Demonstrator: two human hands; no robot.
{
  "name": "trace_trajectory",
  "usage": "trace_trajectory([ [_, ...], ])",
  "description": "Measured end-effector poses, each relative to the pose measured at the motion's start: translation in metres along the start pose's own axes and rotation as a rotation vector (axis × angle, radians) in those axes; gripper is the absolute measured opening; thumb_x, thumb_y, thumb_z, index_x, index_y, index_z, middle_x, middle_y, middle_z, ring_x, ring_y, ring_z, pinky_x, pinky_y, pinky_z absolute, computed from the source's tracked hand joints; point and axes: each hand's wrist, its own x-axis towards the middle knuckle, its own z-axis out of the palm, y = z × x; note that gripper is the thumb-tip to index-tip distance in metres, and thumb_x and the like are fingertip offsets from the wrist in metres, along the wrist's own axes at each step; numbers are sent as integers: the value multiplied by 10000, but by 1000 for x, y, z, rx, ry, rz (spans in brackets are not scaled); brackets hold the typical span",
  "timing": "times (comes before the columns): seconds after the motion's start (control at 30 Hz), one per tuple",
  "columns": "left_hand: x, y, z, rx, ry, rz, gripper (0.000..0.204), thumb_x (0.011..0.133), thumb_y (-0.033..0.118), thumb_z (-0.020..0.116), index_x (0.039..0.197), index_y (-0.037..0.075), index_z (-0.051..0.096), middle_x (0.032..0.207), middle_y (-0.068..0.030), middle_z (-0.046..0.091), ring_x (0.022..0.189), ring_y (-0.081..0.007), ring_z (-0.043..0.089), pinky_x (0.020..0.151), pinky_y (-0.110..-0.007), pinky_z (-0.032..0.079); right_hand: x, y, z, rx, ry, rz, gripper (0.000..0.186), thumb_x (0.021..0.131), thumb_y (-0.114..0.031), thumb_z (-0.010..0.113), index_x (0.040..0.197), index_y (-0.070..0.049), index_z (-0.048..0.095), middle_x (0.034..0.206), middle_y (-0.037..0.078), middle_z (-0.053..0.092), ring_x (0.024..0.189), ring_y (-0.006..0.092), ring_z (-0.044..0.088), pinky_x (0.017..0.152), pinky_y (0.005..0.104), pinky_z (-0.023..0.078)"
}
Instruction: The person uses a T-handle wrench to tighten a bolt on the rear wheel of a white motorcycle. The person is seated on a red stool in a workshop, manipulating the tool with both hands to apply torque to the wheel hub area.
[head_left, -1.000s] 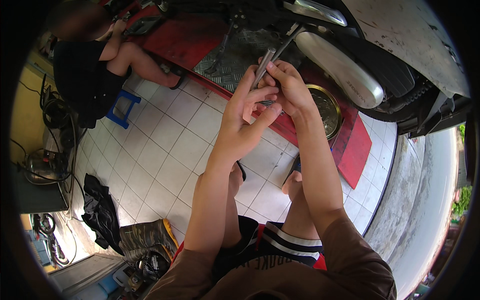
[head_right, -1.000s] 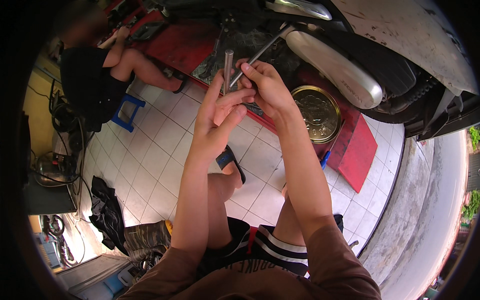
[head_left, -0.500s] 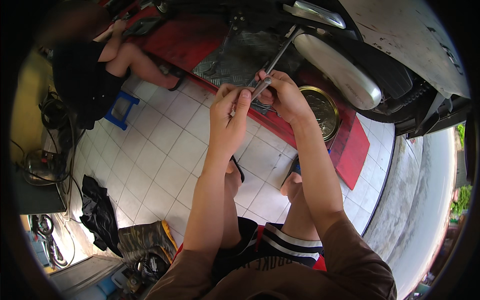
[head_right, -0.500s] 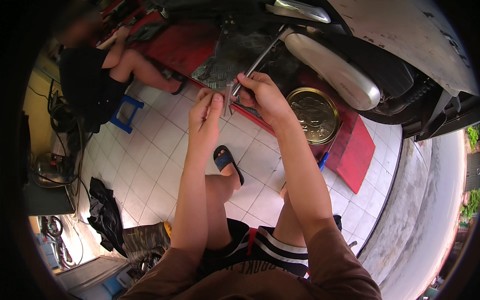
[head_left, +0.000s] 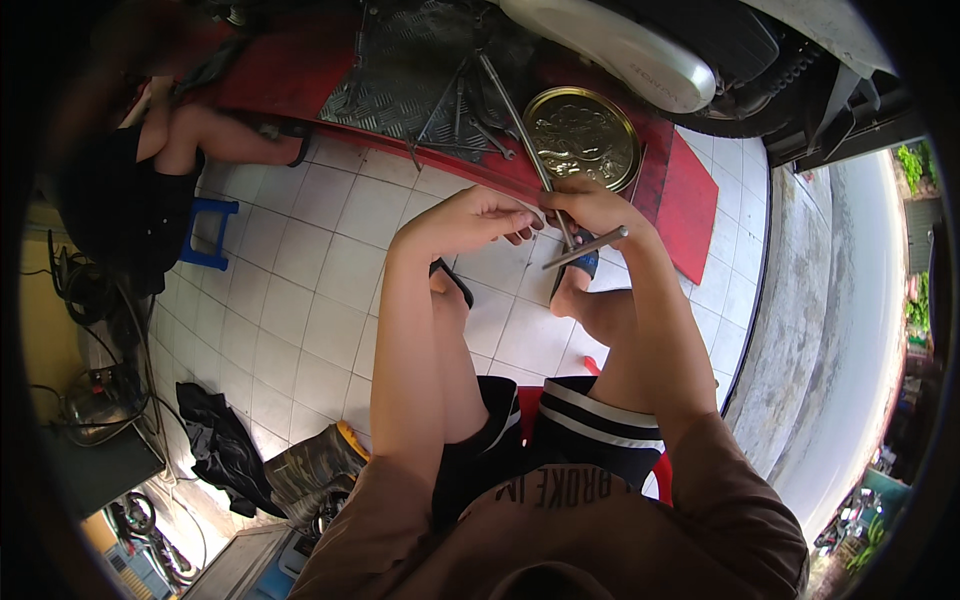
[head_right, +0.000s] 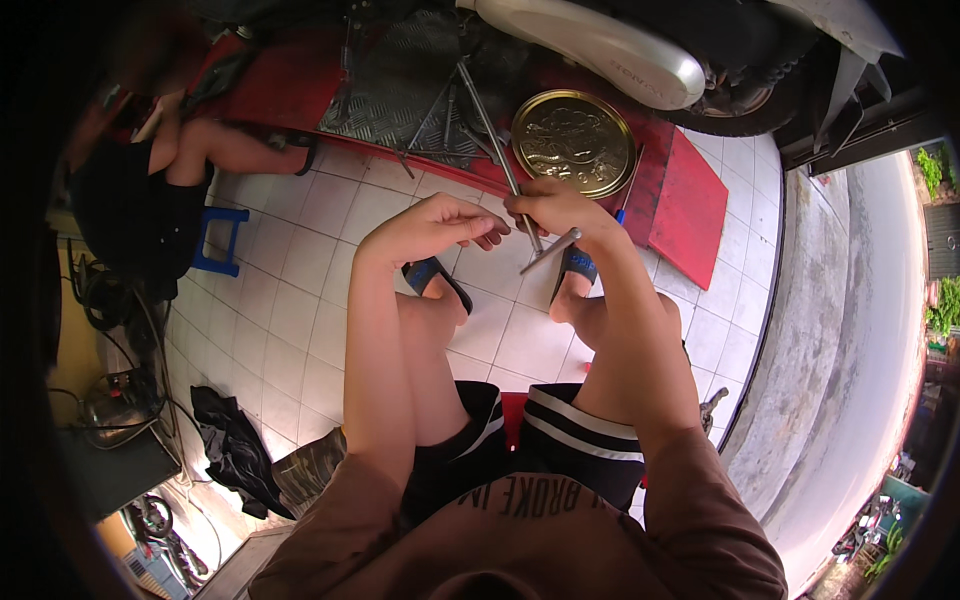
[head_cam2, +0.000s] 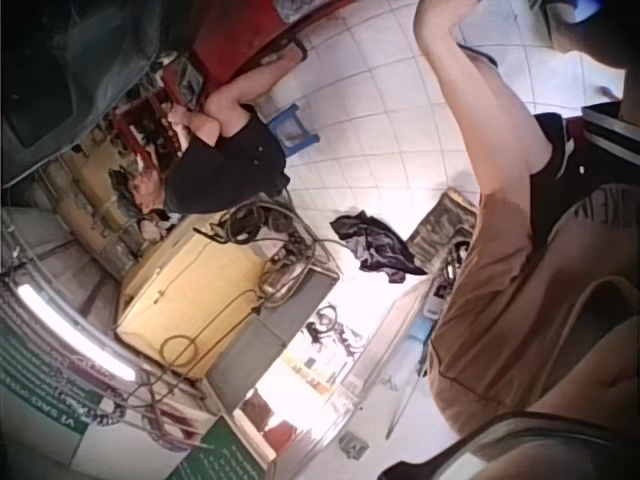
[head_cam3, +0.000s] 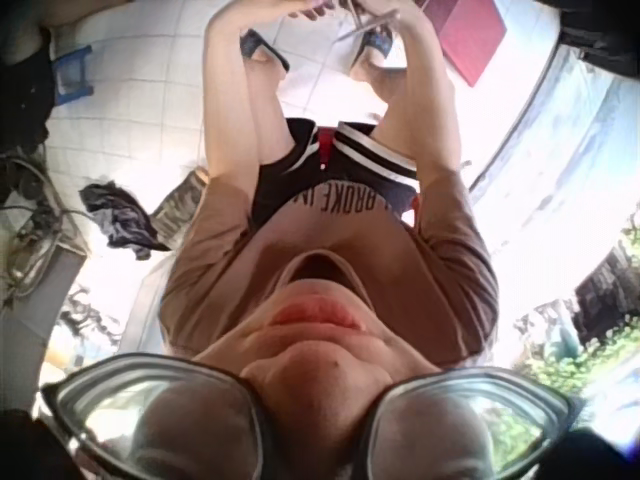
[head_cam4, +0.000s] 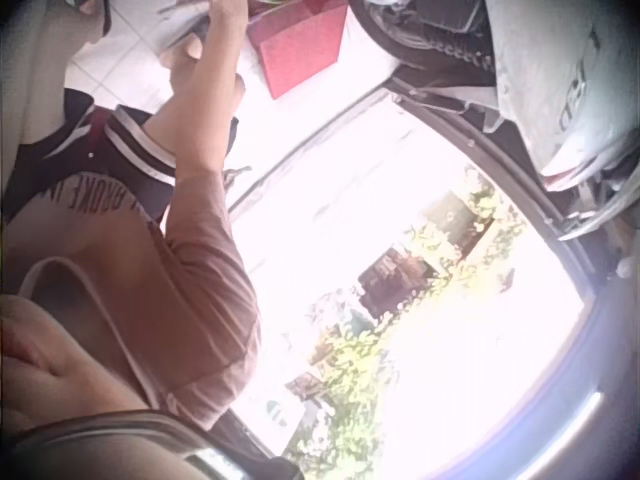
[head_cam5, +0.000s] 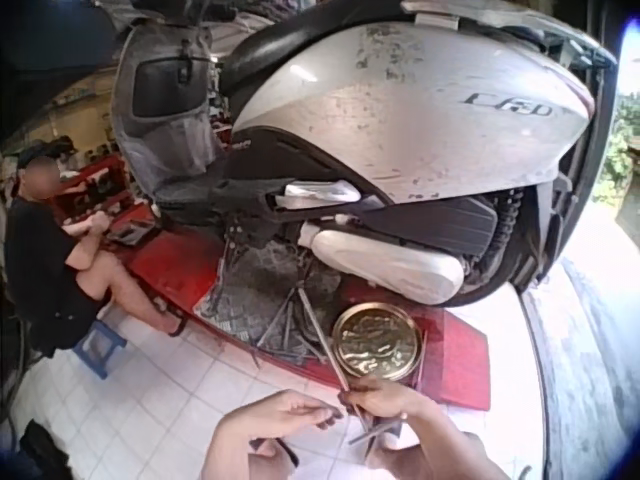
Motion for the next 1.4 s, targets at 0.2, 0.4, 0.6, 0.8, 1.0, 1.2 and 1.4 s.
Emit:
trace_trajectory([
  [0.2,59,-34,29,628,279,-406,374,912,350,621,1130,52,681,1062,-170,701,1043,-299,653,898,-391,498,-33,82,-50,-314,320,85,249,813,-186,637,974,-12,716,867,231,690,810,297,687,734,376,520],
  [0.4,152,-45,46,713,354,-323,272,867,250,639,1068,85,719,1025,-167,708,1028,-320,656,893,-417,509,-38,106,-106,-286,505,194,298,839,-282,660,988,-33,730,781,216,662,770,306,674,708,402,516],
  [0.6,227,-65,70,884,377,0,281,834,34,572,1040,130,738,1017,-121,689,995,-305,632,867,-392,513,-42,134,-134,-128,597,185,396,838,-374,679,982,-9,727,796,233,681,784,342,693,726,417,520],
  [0.8,257,-78,71,1054,64,204,281,825,23,618,1050,145,731,986,-69,633,985,-280,619,846,-404,506,-50,150,-144,-202,568,214,391,849,-373,642,961,-8,727,788,228,680,757,337,693,730,416,532],
  [1.0,254,-81,64,1074,63,239,202,839,50,633,1002,123,728,981,-66,626,952,-286,626,815,-399,510,-48,132,-147,-130,457,289,389,853,-370,621,967,-14,726,829,241,683,790,354,693,743,428,535],
  [1.2,252,-80,70,1204,92,333,240,868,105,609,1106,73,601,1047,-109,624,987,-331,623,781,-452,522,-38,136,-140,-186,446,190,382,855,-373,617,957,-25,736,837,245,683,823,362,689,768,425,529],
  [1.4,233,-64,57,656,524,342,184,854,38,623,1022,0,560,829,-179,685,769,-323,694,708,-388,552,-37,130,-137,-260,509,162,372,838,-369,659,932,-18,739,801,237,680,798,368,683,746,428,517],
])
